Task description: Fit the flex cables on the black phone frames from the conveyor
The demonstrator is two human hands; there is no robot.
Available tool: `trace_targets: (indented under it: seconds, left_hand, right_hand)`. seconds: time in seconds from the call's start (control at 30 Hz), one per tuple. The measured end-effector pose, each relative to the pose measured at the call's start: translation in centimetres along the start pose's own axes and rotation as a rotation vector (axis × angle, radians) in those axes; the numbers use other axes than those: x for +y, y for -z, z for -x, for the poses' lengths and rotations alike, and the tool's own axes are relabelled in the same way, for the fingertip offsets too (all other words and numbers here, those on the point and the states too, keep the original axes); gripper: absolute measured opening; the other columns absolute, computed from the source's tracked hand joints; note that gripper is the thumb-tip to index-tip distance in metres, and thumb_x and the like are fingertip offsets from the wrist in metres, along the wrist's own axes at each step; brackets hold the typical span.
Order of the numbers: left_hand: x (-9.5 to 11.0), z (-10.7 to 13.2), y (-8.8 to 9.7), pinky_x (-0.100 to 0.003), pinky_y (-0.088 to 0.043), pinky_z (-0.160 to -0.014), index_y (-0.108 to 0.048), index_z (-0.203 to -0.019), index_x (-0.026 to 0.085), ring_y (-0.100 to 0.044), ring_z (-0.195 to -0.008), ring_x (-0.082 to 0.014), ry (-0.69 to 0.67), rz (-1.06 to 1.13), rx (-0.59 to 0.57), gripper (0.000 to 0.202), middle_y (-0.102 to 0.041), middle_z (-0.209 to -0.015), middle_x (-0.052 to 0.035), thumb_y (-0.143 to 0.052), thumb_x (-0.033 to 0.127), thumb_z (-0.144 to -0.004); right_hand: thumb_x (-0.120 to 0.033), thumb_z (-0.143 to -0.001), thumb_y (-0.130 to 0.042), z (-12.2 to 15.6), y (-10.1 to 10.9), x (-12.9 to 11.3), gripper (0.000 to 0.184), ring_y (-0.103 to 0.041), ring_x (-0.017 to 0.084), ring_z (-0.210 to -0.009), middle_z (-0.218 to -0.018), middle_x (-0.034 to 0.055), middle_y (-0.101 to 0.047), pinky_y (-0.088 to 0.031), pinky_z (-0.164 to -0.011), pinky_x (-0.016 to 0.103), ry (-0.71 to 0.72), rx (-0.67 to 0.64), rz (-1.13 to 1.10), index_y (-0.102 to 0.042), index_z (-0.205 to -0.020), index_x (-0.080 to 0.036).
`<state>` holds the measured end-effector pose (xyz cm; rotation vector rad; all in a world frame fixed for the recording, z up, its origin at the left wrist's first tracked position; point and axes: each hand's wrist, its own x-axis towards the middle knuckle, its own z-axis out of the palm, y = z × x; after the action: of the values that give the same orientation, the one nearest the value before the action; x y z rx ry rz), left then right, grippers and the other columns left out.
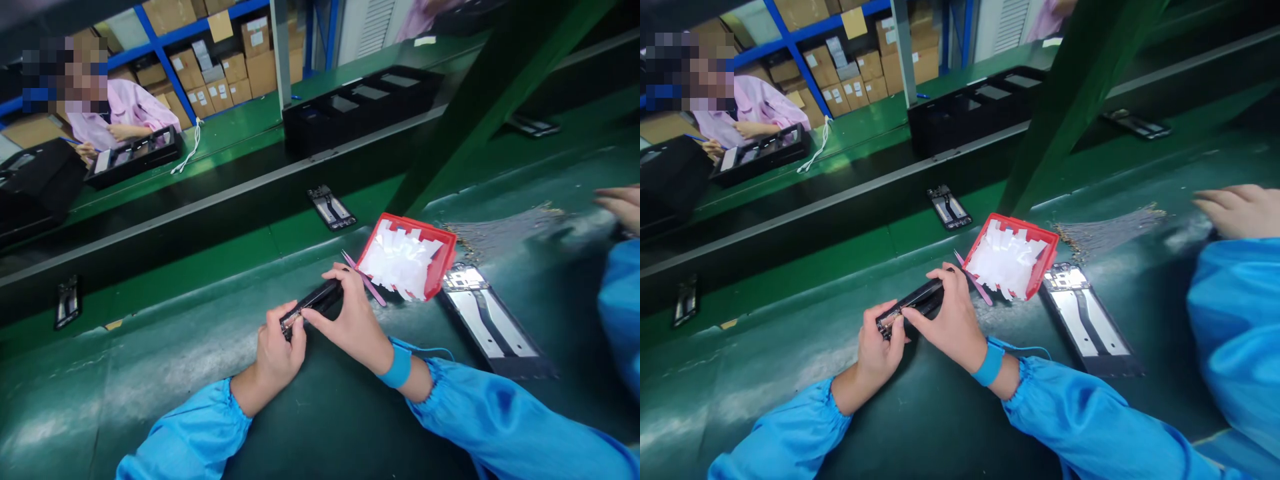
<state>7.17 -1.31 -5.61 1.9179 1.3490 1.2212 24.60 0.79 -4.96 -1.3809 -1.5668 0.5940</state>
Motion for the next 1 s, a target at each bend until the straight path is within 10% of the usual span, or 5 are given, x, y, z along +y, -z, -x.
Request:
trace_targets:
  seconds: [0.37,0.53,0.7,0.83,1.0]
  left_hand:
    - [-0.3,-2.6,1.2,-0.018,-0.046,-0.031,-0.055,-0.118,0.018,-0.054,-0.035,-0.0068,0.421,0.32,-0.025,0.04,-0.068,-0.083,0.0014,-0.067,0.048,-0.094]
    - [-0.7,-3.2,1.6,-0.017,-0.035,-0.024,-0.059,-0.114,0.018,-0.045,-0.034,-0.0052,0.567,0.399,-0.169,0.046,-0.057,-0.075,0.0053,-0.075,0.051,-0.087]
    - [-1.3,-3.7,1.6,-0.024,-0.056,-0.046,-0.045,-0.145,0.024,-0.066,-0.065,-0.0146,0.575,0.715,-0.196,0.073,-0.067,-0.106,-0.0054,-0.071,0.06,-0.088]
    - [-1.0,-3.5,1.2,-0.033,-0.058,-0.087,-0.06,-0.125,0.017,-0.069,-0.098,-0.0225,0.472,0.628,-0.207,0.058,-0.071,-0.113,-0.0095,-0.082,0.051,-0.082]
    - [0.2,-2.4,0.5,-0.033,-0.053,-0.091,-0.06,-0.12,0.017,-0.066,-0.1,-0.0218,0.427,0.471,-0.26,0.041,-0.07,-0.11,-0.0074,-0.074,0.042,-0.09]
  right_hand:
    - [-0.036,-0.096,-0.065,-0.4,0.8,1.0,0.041,-0.052,0.039,-0.13,-0.136,0.0185,-0.051,-0.048,-0.106,0.058,0.182,-0.039,0.193,-0.054,-0.132,-0.02]
    - [-0.027,-0.105,-0.051,-0.5,1.3,0.5,0.029,-0.063,0.034,-0.102,-0.115,0.0139,-0.067,-0.052,-0.083,0.051,0.382,-0.258,0.272,-0.055,-0.132,-0.018]
    - [-0.027,-0.106,-0.045,-0.3,1.2,0.8,0.024,-0.066,0.03,-0.103,-0.114,0.0116,-0.067,-0.055,-0.09,0.048,0.137,-0.266,0.028,-0.056,-0.126,-0.021]
    - [-0.042,-0.103,-0.056,0.7,0.6,0.8,0.022,-0.069,0.024,-0.086,-0.1,0.0062,-0.069,-0.06,-0.077,0.039,-0.167,-0.478,-0.351,-0.051,-0.115,-0.023]
    - [-0.05,-0.099,-0.065,0.8,0.2,0.2,0.044,-0.066,0.026,-0.115,-0.126,0.0093,-0.065,-0.059,-0.098,0.041,-0.227,-0.415,-0.589,-0.047,-0.13,-0.025]
